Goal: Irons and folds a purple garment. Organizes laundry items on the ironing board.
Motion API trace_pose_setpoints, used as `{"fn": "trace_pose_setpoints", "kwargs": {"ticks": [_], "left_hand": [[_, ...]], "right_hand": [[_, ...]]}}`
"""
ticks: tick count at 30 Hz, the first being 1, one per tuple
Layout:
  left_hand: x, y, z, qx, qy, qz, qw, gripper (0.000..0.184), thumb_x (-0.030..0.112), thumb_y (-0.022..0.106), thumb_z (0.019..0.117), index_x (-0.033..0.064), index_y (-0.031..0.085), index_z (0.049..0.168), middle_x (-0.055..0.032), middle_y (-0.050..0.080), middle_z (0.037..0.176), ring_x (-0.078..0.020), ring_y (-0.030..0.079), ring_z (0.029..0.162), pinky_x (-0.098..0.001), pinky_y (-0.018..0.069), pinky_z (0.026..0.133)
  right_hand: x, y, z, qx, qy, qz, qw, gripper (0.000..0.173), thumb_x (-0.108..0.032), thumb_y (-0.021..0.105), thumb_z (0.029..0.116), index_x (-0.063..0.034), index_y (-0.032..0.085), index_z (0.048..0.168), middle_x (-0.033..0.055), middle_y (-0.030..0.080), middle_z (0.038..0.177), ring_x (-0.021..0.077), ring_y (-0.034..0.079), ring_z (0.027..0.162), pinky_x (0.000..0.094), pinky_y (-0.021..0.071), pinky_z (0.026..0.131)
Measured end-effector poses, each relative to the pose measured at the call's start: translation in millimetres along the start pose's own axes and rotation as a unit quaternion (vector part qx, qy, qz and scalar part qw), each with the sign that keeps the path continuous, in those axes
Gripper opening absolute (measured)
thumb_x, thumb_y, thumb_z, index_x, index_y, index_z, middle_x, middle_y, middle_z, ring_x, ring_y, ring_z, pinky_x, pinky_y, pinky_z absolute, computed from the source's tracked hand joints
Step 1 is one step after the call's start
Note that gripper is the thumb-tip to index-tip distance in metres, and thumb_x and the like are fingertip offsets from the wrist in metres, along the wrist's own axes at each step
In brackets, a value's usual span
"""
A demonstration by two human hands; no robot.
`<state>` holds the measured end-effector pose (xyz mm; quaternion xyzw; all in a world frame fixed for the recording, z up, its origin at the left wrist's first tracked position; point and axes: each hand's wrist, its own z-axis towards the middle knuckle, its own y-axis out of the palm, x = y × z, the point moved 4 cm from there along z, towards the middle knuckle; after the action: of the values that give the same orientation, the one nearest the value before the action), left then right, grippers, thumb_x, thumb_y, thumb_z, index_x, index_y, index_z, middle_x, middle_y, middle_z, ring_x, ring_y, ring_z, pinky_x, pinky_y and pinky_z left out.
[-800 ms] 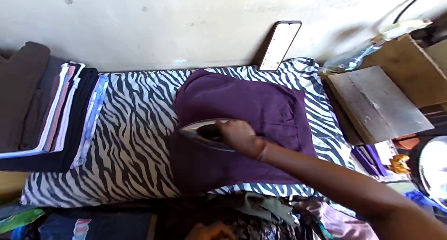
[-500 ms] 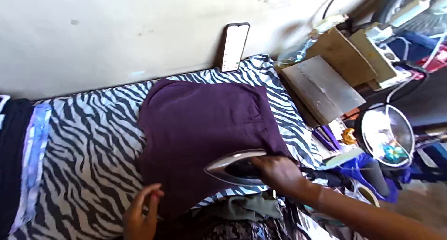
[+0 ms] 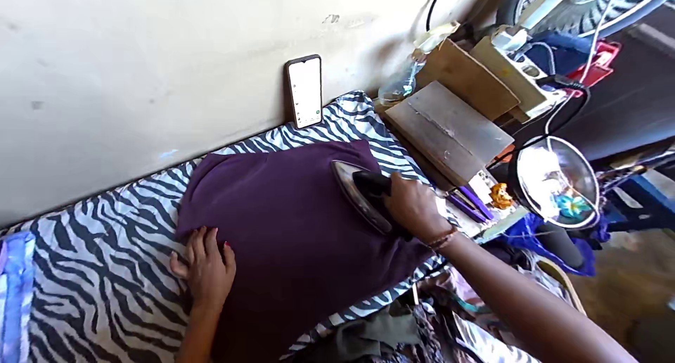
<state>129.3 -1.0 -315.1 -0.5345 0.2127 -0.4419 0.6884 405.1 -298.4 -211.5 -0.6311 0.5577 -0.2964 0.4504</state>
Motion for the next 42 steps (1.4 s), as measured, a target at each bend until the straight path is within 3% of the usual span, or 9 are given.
{"fn": "trace_pose_setpoints", "kwargs": {"ticks": [4, 9, 13, 17, 22, 27, 32, 39, 42], "left_hand": [[25, 24, 43, -0.026, 0.053, -0.011, 0.998, 0.058, 0.040, 0.034, 0.1040, 0.0091, 0.050, 0.150, -0.0208, 0.040, 0.160, -0.0451, 0.029, 0.151, -0.0771, 0.0086, 0.114], [18, 47, 52, -0.072, 0.045, -0.007, 0.996, 0.063, 0.046, 0.025, 0.1049, 0.0166, 0.038, 0.159, -0.0132, 0.026, 0.168, -0.0382, 0.020, 0.155, -0.0742, 0.0053, 0.116], [17, 44, 42, -0.060, 0.051, -0.010, 0.997, 0.063, 0.043, 0.025, 0.1059, 0.0125, 0.037, 0.159, -0.0148, 0.026, 0.168, -0.0397, 0.021, 0.155, -0.0742, 0.0064, 0.117], [33, 18, -29, -0.042, 0.092, -0.039, 0.994, 0.062, 0.040, 0.026, 0.1061, 0.0041, 0.045, 0.153, -0.0205, 0.037, 0.162, -0.0446, 0.030, 0.151, -0.0741, 0.0151, 0.116], [28, -20, -153, -0.140, 0.175, -0.066, 0.972, 0.067, 0.063, 0.026, 0.1043, 0.0190, 0.052, 0.148, -0.0124, 0.042, 0.160, -0.0320, 0.029, 0.153, -0.0666, 0.0141, 0.120], [10, -42, -192, -0.202, 0.218, -0.069, 0.952, 0.077, 0.067, 0.051, 0.0932, 0.0126, 0.054, 0.147, -0.0218, 0.047, 0.154, -0.0407, 0.039, 0.147, -0.0684, 0.0212, 0.116], [-5, -58, -205, -0.176, 0.177, -0.128, 0.960, 0.040, 0.017, 0.055, 0.0982, 0.0063, 0.063, 0.136, -0.0239, 0.057, 0.144, -0.0409, 0.050, 0.139, -0.0626, 0.0308, 0.115], [-12, -64, -201, -0.108, 0.149, -0.131, 0.974, 0.038, 0.013, 0.065, 0.0910, 0.0067, 0.069, 0.128, -0.0206, 0.067, 0.129, -0.0389, 0.063, 0.121, -0.0596, 0.0438, 0.103], [-14, -60, -191, -0.115, 0.153, -0.143, 0.971, 0.041, 0.012, 0.072, 0.0838, 0.0150, 0.074, 0.124, -0.0216, 0.068, 0.124, -0.0435, 0.064, 0.113, -0.0634, 0.0450, 0.097]], "right_hand": [[-29, -9, 38, 0.056, -0.042, 0.033, 0.997, 0.027, -0.016, 0.061, 0.0987, 0.0059, 0.062, 0.116, 0.0332, 0.067, 0.107, 0.0540, 0.066, 0.102, 0.0690, 0.0513, 0.076], [-66, -29, 75, 0.041, -0.086, -0.008, 0.995, 0.027, -0.016, 0.062, 0.0972, 0.0050, 0.065, 0.114, 0.0303, 0.067, 0.115, 0.0495, 0.065, 0.111, 0.0662, 0.0517, 0.082], [-64, -12, 47, 0.032, -0.113, 0.026, 0.993, 0.028, -0.014, 0.064, 0.0972, 0.0073, 0.062, 0.114, 0.0328, 0.066, 0.113, 0.0520, 0.065, 0.107, 0.0684, 0.0517, 0.080], [-15, 26, -35, -0.081, -0.138, -0.046, 0.986, 0.038, -0.018, 0.057, 0.1015, 0.0026, 0.054, 0.134, 0.0326, 0.066, 0.116, 0.0530, 0.065, 0.108, 0.0671, 0.0511, 0.085], [28, 74, -86, 0.148, -0.406, -0.063, 0.900, 0.016, -0.004, 0.079, 0.0718, -0.0052, 0.068, 0.084, 0.0147, 0.062, 0.061, 0.0376, 0.066, 0.054, 0.0519, 0.0499, 0.043], [-44, 30, -28, -0.040, -0.320, -0.088, 0.943, 0.026, -0.011, 0.054, 0.1012, -0.0035, 0.062, 0.125, 0.0272, 0.069, 0.106, 0.0500, 0.068, 0.100, 0.0642, 0.0520, 0.077], [-87, -9, 64, 0.044, -0.226, -0.042, 0.972, 0.021, -0.010, 0.059, 0.0980, -0.0022, 0.067, 0.115, 0.0282, 0.069, 0.111, 0.0504, 0.067, 0.105, 0.0673, 0.0524, 0.075], [-13, -23, 42, -0.078, -0.267, -0.144, 0.950, 0.030, -0.024, 0.064, 0.0980, -0.0012, 0.067, 0.117, 0.0294, 0.067, 0.115, 0.0509, 0.063, 0.112, 0.0706, 0.0468, 0.088], [56, -60, 54, 0.014, -0.168, -0.095, 0.981, 0.033, -0.029, 0.064, 0.0984, -0.0002, 0.069, 0.115, 0.0317, 0.068, 0.111, 0.0539, 0.064, 0.108, 0.0742, 0.0469, 0.085]]}}
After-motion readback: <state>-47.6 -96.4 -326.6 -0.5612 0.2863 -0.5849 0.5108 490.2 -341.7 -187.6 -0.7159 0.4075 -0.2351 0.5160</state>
